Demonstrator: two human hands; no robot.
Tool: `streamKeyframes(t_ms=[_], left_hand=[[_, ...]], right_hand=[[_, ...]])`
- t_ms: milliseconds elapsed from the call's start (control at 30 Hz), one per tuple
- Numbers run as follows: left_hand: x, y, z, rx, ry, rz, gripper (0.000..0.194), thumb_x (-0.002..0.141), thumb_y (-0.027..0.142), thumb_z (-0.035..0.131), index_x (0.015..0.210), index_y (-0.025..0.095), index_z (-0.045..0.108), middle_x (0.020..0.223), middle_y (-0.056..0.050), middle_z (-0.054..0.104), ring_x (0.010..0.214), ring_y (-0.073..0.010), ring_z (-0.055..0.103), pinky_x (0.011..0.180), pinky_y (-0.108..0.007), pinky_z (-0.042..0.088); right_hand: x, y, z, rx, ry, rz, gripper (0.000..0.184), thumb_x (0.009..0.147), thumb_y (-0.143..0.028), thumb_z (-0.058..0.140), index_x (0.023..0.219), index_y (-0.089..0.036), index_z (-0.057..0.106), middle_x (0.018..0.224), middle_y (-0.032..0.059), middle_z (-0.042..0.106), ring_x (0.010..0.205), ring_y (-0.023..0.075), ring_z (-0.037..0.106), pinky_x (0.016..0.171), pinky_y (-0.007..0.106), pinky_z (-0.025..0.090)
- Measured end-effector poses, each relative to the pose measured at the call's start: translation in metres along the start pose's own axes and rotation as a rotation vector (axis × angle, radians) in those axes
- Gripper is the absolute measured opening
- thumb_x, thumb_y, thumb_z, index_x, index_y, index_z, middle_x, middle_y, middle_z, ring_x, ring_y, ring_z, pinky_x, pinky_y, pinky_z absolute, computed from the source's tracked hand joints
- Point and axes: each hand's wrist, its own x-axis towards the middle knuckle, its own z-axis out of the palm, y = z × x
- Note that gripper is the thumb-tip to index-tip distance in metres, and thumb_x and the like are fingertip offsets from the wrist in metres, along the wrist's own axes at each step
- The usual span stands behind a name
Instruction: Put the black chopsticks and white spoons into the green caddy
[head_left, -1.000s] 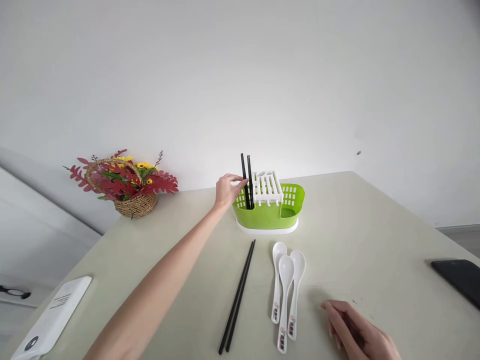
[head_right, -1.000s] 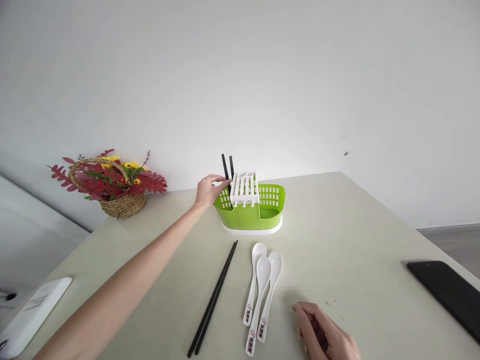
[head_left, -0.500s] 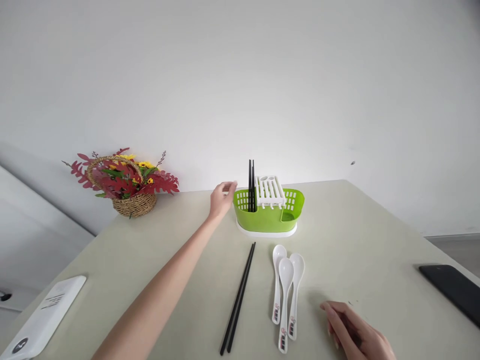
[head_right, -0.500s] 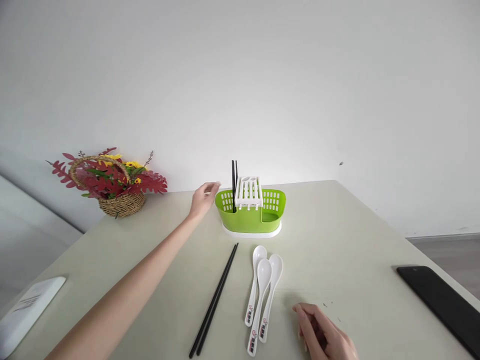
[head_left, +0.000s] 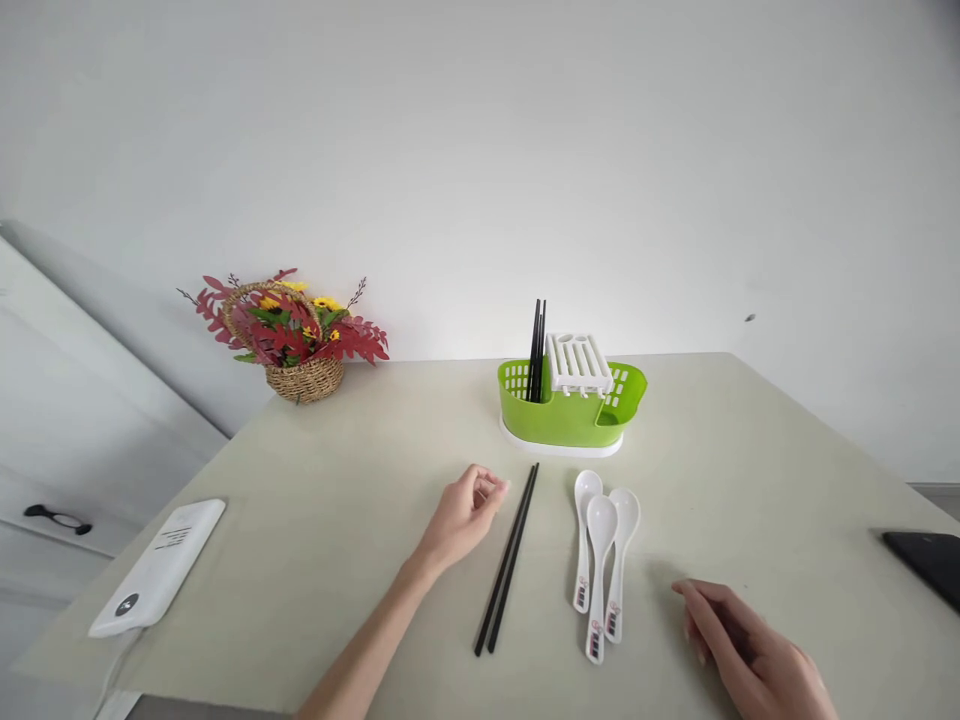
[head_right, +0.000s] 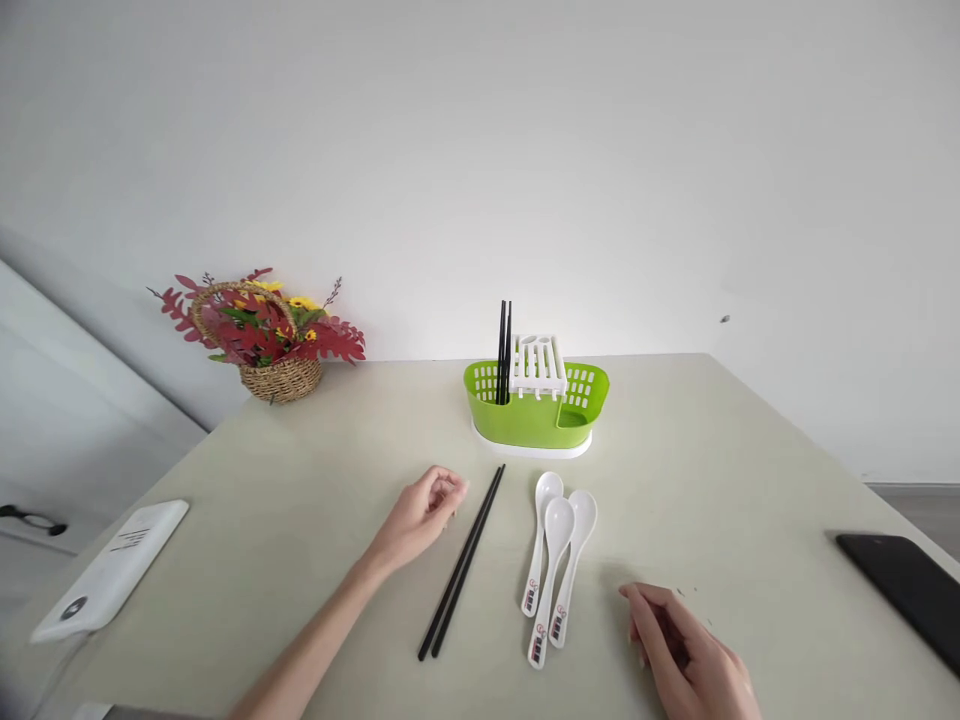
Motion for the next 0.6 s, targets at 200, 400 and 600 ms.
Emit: streamKeyframes(t_ms=[200, 400, 600], left_hand=[[-0.018, 0.006, 0.013, 0.288, -0.072, 0.062, 0.030, 0.099, 0.051, 0.051, 0.104, 0.022, 0.059, 0.078, -0.003, 0.070, 0.072, -0.0213, 0.067, 0.069, -0.032, 0.050], [-0.025, 0.032, 0.034, 0.779, -0.112, 0.038, 0.023, 0.091, 0.037, 0.065, 0.101, 0.016, 0.066, 0.098, -0.015, 0.072, 0.094, -0.0311, 0.069, 0.080, -0.040, 0.052], [-0.013, 0.054, 0.040, 0.915, -0.192, -0.010, 0.005, 0.084, 0.016, 0.066, 0.082, 0.017, 0.071, 0.080, -0.014, 0.070, 0.081, -0.0314, 0.069, 0.065, -0.037, 0.047]], right_hand=[[-0.002, 0.002, 0.000, -0.023, 0.016, 0.012, 0.046, 0.091, -0.070, 0.050, 0.092, -0.027, 0.068, 0.064, -0.0029, 0.063, 0.056, 0.0143, 0.059, 0.057, 0.020, 0.046], [0.002, 0.019, -0.003, -0.067, -0.066, 0.006, 0.046, 0.090, -0.070, 0.052, 0.097, -0.027, 0.068, 0.069, -0.0024, 0.067, 0.059, 0.0138, 0.063, 0.060, 0.019, 0.048], [-0.004, 0.006, -0.002, -0.047, -0.024, 0.025, 0.045, 0.090, -0.069, 0.051, 0.094, -0.028, 0.067, 0.066, -0.0033, 0.064, 0.057, 0.0137, 0.059, 0.059, 0.020, 0.045]])
